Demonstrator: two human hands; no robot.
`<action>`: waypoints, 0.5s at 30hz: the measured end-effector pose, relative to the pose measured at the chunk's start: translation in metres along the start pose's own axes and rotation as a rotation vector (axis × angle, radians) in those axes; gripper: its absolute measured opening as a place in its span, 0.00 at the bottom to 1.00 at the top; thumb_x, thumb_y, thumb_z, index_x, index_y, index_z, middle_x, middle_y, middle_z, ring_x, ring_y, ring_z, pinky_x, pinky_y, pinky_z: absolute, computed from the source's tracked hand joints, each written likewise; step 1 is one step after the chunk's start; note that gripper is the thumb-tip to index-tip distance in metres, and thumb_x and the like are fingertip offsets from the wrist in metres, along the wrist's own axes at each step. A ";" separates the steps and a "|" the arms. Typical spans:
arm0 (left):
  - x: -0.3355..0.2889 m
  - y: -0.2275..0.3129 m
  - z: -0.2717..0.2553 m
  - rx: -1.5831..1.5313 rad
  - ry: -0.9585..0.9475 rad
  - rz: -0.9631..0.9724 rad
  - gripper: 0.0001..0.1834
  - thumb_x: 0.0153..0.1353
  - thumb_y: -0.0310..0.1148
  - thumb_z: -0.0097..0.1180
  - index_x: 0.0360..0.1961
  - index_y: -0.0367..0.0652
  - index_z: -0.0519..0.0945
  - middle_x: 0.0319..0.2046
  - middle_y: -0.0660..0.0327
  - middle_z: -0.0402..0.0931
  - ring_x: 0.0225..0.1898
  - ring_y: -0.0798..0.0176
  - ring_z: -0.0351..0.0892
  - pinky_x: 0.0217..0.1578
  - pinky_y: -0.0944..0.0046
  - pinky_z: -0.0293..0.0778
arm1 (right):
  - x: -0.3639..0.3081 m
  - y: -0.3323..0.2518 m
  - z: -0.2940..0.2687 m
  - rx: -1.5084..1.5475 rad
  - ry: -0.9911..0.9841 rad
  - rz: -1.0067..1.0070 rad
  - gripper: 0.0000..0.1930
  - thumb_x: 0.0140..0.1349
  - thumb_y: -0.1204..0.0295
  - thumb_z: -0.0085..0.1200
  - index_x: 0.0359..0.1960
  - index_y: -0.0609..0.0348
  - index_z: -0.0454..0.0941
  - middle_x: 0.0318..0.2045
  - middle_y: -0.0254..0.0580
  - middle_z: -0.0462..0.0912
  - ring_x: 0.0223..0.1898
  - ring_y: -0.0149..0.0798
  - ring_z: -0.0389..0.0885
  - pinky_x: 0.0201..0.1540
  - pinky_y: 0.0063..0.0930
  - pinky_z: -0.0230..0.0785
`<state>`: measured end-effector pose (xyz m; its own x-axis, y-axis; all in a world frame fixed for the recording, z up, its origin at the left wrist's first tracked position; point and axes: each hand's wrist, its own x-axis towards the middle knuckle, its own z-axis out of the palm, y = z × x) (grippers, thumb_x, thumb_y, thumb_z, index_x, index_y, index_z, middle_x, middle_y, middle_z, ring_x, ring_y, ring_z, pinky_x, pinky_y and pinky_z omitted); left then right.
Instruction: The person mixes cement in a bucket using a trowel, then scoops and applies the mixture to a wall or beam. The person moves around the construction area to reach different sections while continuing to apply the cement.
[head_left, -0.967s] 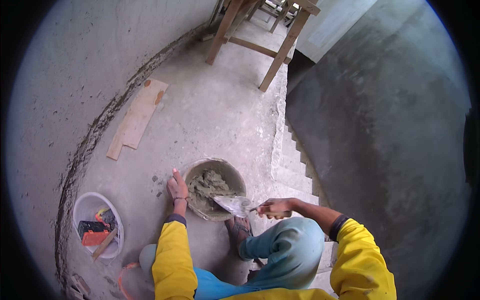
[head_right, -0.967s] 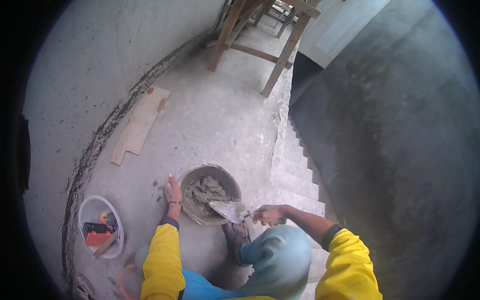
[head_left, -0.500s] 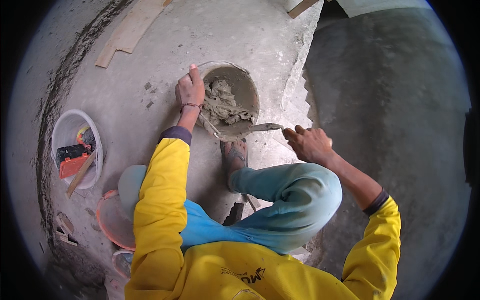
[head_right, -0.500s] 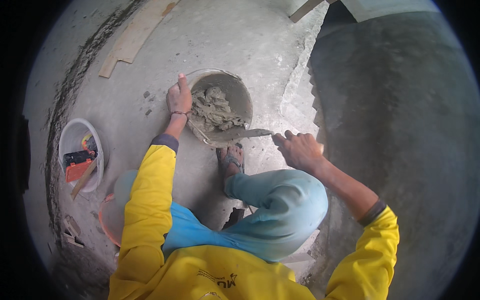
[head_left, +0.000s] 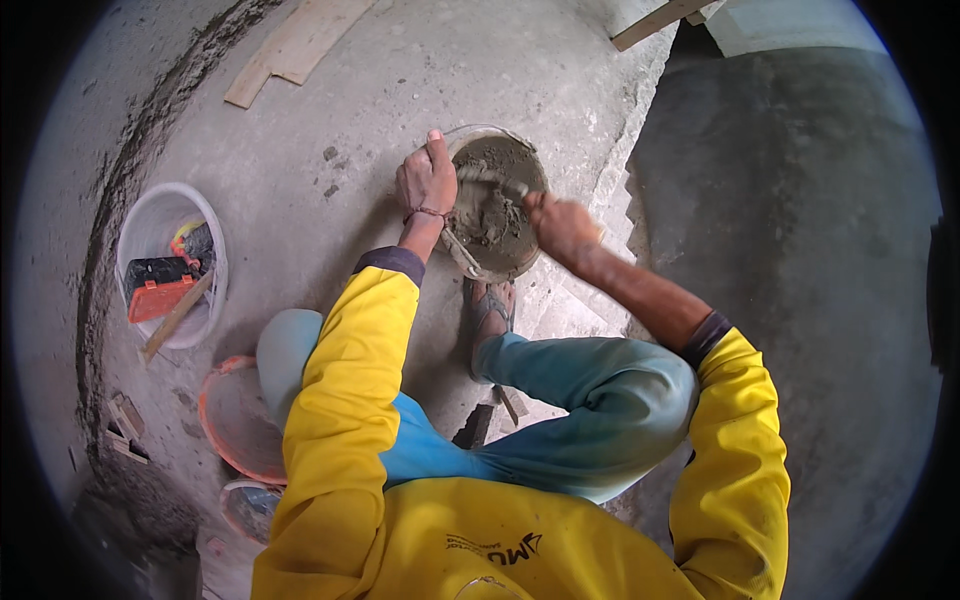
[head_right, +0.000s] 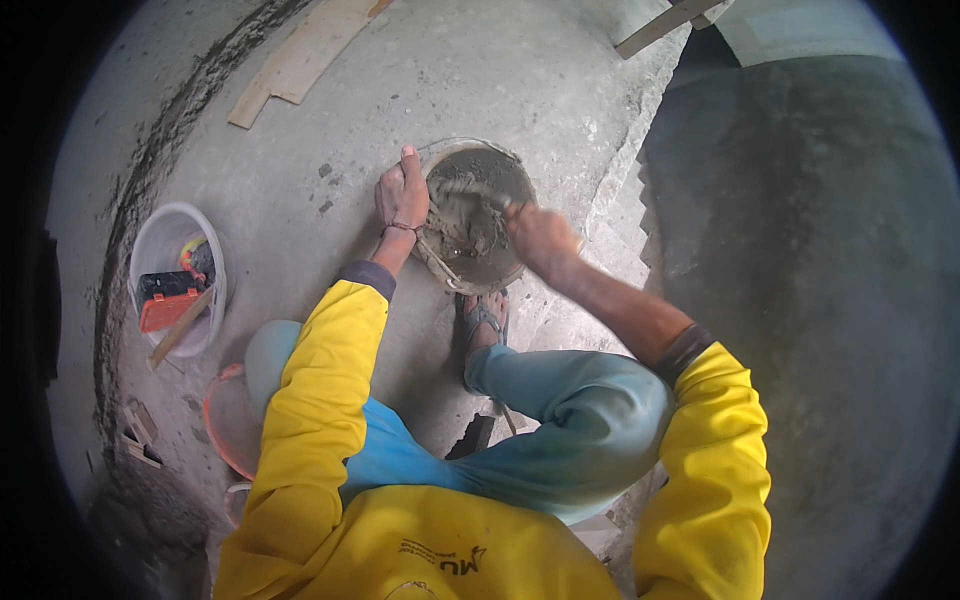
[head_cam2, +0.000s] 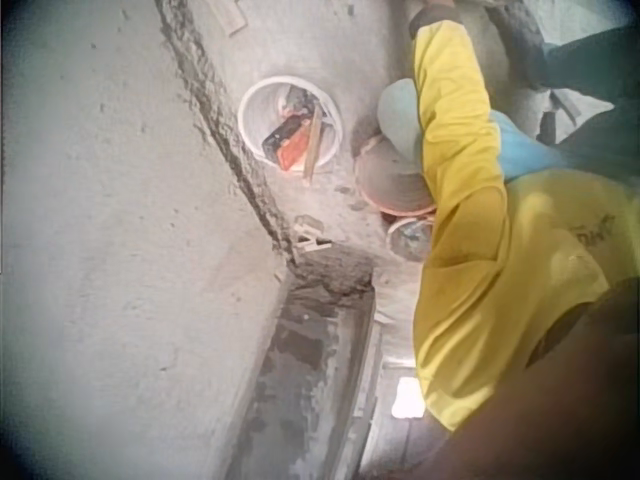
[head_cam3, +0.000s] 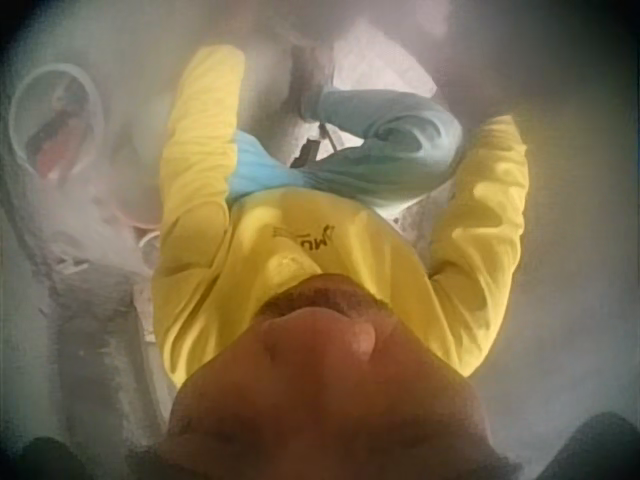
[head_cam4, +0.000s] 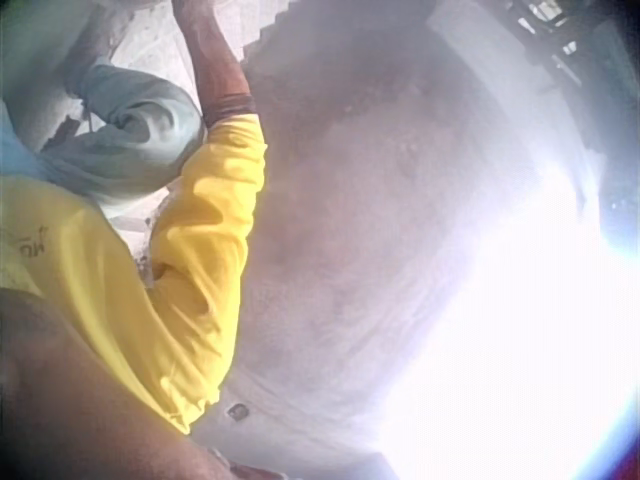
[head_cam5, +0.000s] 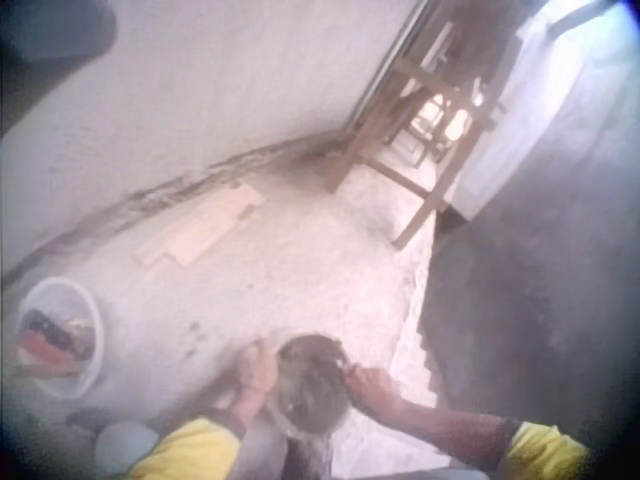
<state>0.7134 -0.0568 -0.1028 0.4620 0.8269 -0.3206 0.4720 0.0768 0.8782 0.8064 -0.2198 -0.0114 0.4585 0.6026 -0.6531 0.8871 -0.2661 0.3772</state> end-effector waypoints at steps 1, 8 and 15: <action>0.002 -0.001 0.003 -0.019 0.007 0.008 0.38 0.66 0.59 0.31 0.32 0.33 0.83 0.32 0.36 0.78 0.39 0.32 0.78 0.40 0.40 0.71 | -0.009 -0.009 0.023 -0.084 0.054 -0.092 0.20 0.70 0.72 0.37 0.60 0.70 0.64 0.41 0.48 0.78 0.38 0.40 0.83 0.31 0.30 0.79; 0.006 -0.008 -0.005 -0.010 0.043 -0.029 0.38 0.66 0.58 0.32 0.32 0.32 0.82 0.31 0.36 0.78 0.37 0.32 0.78 0.40 0.40 0.70 | -0.062 0.020 -0.037 0.209 0.093 -0.134 0.16 0.65 0.64 0.47 0.49 0.58 0.77 0.31 0.52 0.82 0.33 0.51 0.84 0.35 0.44 0.76; -0.007 0.007 0.007 -0.029 0.028 0.021 0.38 0.67 0.58 0.32 0.31 0.31 0.82 0.31 0.35 0.77 0.37 0.30 0.77 0.39 0.41 0.69 | -0.013 0.021 -0.011 0.182 -0.113 -0.132 0.14 0.65 0.67 0.44 0.44 0.60 0.79 0.27 0.48 0.84 0.29 0.49 0.85 0.26 0.42 0.76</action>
<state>0.7189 -0.0664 -0.0971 0.4500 0.8440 -0.2919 0.4406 0.0746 0.8946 0.8187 -0.2249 0.0127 0.3321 0.5562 -0.7618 0.9299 -0.3283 0.1657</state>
